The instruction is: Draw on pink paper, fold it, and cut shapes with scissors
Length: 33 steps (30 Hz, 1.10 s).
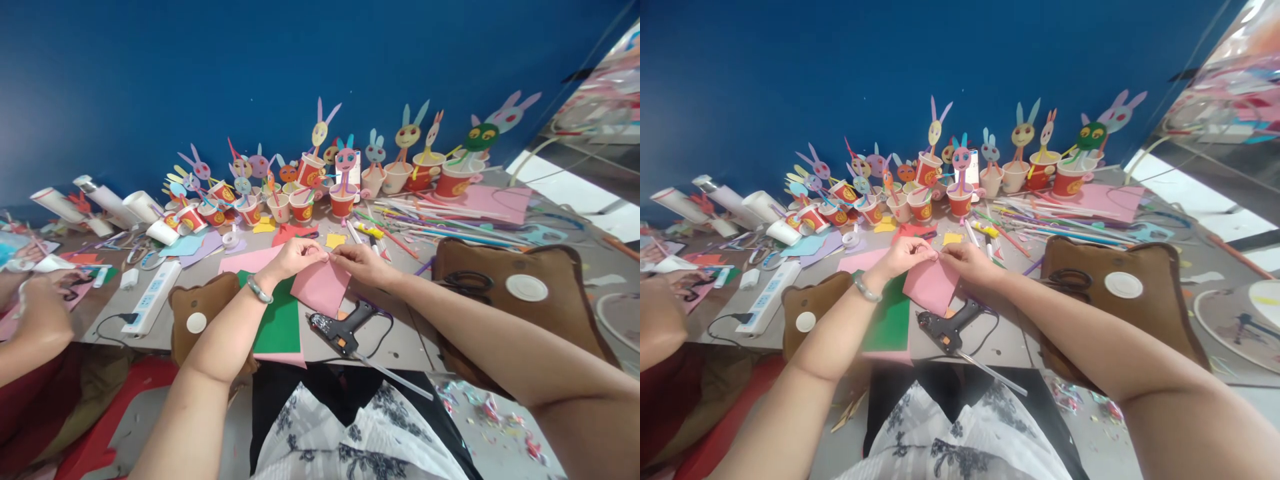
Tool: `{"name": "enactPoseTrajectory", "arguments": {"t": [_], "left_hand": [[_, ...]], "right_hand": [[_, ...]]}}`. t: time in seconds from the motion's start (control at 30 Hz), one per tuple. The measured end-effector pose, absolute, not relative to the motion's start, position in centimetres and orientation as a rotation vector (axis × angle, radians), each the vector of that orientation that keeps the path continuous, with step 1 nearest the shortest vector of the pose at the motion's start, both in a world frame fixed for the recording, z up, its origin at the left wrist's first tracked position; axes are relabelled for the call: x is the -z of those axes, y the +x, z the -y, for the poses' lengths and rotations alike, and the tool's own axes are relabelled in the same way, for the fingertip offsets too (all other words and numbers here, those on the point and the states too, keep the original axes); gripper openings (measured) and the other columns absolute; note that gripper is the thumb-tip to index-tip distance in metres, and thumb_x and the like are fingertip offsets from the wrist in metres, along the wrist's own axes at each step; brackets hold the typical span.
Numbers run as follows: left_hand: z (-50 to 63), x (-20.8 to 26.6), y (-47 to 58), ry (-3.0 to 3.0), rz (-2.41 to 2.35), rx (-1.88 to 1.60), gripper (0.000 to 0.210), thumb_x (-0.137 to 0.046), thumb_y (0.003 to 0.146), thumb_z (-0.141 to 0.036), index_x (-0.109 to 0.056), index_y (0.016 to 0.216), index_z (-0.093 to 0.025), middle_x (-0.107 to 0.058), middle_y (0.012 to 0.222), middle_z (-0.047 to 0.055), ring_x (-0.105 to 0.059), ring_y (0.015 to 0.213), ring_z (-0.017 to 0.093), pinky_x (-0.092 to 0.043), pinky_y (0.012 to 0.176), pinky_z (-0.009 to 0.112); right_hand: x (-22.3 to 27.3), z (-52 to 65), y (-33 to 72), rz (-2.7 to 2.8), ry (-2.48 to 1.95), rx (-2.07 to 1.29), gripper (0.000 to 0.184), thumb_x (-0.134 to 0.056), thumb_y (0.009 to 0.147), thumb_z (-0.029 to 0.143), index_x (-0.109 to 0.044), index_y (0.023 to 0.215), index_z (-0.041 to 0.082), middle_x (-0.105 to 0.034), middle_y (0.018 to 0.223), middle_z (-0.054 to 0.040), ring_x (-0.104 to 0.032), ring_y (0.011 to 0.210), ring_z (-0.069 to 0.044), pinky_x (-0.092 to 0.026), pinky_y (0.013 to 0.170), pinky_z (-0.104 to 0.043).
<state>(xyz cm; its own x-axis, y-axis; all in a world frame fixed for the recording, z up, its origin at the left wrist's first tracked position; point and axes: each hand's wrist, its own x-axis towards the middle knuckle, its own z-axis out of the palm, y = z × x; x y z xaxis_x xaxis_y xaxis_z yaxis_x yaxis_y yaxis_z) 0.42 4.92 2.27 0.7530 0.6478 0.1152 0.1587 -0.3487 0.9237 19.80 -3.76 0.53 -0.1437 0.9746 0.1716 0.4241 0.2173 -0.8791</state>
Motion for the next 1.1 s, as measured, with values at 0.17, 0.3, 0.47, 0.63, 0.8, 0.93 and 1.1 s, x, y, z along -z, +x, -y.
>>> {"name": "enactPoseTrajectory", "arguments": {"t": [0.17, 0.3, 0.47, 0.63, 0.8, 0.93, 1.1], "left_hand": [[-4.9, -1.9, 0.5, 1.960, -0.598, -0.551, 0.030, -0.068, 0.083, -0.043, -0.075, 0.080, -0.013, -0.073, 0.079, 0.007, -0.061, 0.073, 0.014, -0.045, 0.069, 0.025], [-4.7, -1.8, 0.7, 1.953, -0.591, -0.559, 0.029, -0.069, 0.082, -0.042, -0.075, 0.079, -0.014, -0.073, 0.079, 0.007, -0.062, 0.074, 0.015, -0.046, 0.070, 0.026], [-4.4, -1.9, 0.9, 1.947, -0.645, -0.560, 0.029, -0.072, 0.079, -0.044, -0.075, 0.077, -0.015, -0.071, 0.075, 0.005, -0.060, 0.071, 0.015, -0.045, 0.066, 0.025], [-4.4, -2.0, 0.8, 1.950, -0.649, -0.578, 0.028, -0.072, 0.079, -0.043, -0.074, 0.076, -0.015, -0.070, 0.073, 0.005, -0.059, 0.070, 0.015, -0.045, 0.065, 0.025], [-4.9, -2.3, 0.5, 1.917, -0.649, -0.631, 0.027, -0.072, 0.079, -0.041, -0.072, 0.075, -0.014, -0.072, 0.076, 0.005, -0.062, 0.073, 0.015, -0.046, 0.070, 0.026], [-5.1, -2.8, 0.3, 1.897, -0.681, -0.669, 0.025, -0.072, 0.077, -0.039, -0.073, 0.075, -0.014, -0.073, 0.078, 0.005, -0.063, 0.075, 0.015, -0.046, 0.072, 0.026], [-5.4, -3.3, 0.0, 1.842, -0.732, -0.711, 0.026, -0.074, 0.074, -0.040, -0.072, 0.072, -0.014, -0.066, 0.066, 0.001, -0.054, 0.064, 0.011, -0.040, 0.061, 0.024]], "right_hand": [[-0.2, 3.7, 19.8, 1.704, -1.334, -0.870, 0.035, -0.054, 0.086, 0.049, -0.061, 0.070, 0.018, -0.057, 0.067, -0.0021, -0.049, 0.065, -0.015, -0.037, 0.057, -0.026], [-0.2, 3.6, 19.7, 1.705, -1.341, -0.866, 0.031, -0.052, 0.084, 0.044, -0.060, 0.070, 0.018, -0.056, 0.067, -0.0018, -0.049, 0.065, -0.015, -0.038, 0.058, -0.026], [-0.4, 3.7, 19.8, 1.706, -1.342, -0.876, 0.025, -0.050, 0.083, 0.038, -0.061, 0.072, 0.018, -0.057, 0.067, -0.0014, -0.048, 0.064, -0.015, -0.037, 0.058, -0.026], [-0.5, 3.7, 19.8, 1.706, -1.350, -0.877, 0.023, -0.047, 0.081, 0.034, -0.061, 0.072, 0.019, -0.058, 0.068, -0.0020, -0.051, 0.066, -0.016, -0.038, 0.059, -0.027], [-0.6, 3.7, 19.9, 1.709, -1.355, -0.830, 0.021, -0.046, 0.080, 0.031, -0.059, 0.068, 0.019, -0.054, 0.066, -0.0007, -0.050, 0.065, -0.015, -0.039, 0.061, -0.027], [-0.4, 3.4, 20.1, 1.694, -1.344, -0.817, 0.020, -0.046, 0.078, 0.028, -0.059, 0.068, 0.019, -0.056, 0.067, -0.0007, -0.052, 0.066, -0.016, -0.040, 0.063, -0.027], [-0.2, 3.3, 20.2, 1.640, -1.356, -0.881, 0.019, -0.046, 0.076, 0.025, -0.058, 0.063, 0.020, -0.058, 0.061, 0.0002, -0.052, 0.060, -0.015, -0.040, 0.059, -0.027]]}}
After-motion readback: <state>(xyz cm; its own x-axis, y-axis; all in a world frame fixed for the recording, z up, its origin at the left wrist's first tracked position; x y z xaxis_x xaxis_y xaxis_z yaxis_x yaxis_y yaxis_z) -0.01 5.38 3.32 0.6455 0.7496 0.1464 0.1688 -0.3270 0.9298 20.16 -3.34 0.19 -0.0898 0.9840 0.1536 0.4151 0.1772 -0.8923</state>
